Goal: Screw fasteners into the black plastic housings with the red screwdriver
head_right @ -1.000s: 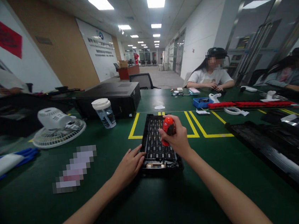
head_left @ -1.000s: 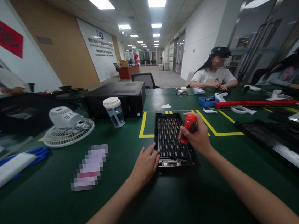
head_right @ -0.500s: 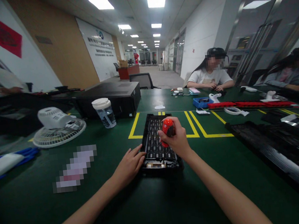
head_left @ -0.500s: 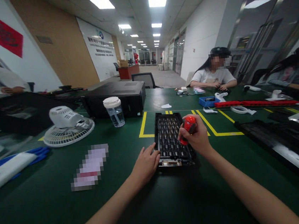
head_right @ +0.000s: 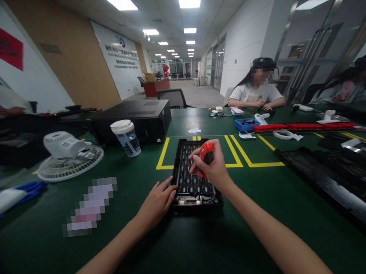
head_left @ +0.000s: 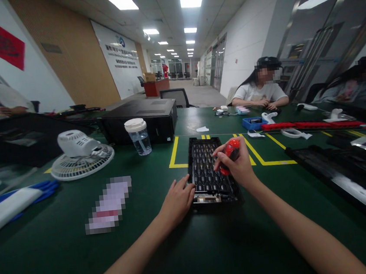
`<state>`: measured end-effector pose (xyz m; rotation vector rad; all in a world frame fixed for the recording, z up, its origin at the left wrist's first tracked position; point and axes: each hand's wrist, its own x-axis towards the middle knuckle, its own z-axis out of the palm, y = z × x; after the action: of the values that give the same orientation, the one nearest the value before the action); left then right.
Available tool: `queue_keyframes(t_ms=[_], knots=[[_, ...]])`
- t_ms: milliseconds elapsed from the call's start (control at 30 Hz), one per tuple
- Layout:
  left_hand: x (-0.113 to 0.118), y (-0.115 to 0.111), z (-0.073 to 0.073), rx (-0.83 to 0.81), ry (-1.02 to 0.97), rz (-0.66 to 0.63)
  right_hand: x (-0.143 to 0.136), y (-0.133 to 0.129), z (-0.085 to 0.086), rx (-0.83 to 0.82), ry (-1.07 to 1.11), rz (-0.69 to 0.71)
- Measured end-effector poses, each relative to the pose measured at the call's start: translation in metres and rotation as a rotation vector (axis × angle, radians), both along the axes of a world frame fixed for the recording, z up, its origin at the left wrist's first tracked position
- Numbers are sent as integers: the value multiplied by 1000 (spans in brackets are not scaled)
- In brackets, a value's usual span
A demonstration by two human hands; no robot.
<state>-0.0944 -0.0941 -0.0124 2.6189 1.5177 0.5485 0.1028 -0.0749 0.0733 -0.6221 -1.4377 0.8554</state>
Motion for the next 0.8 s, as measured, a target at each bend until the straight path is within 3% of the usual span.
queue_keyframes(t_ms=[800], knots=[[2, -3, 4, 6, 50, 18, -11, -9, -5, -16, 49, -53]])
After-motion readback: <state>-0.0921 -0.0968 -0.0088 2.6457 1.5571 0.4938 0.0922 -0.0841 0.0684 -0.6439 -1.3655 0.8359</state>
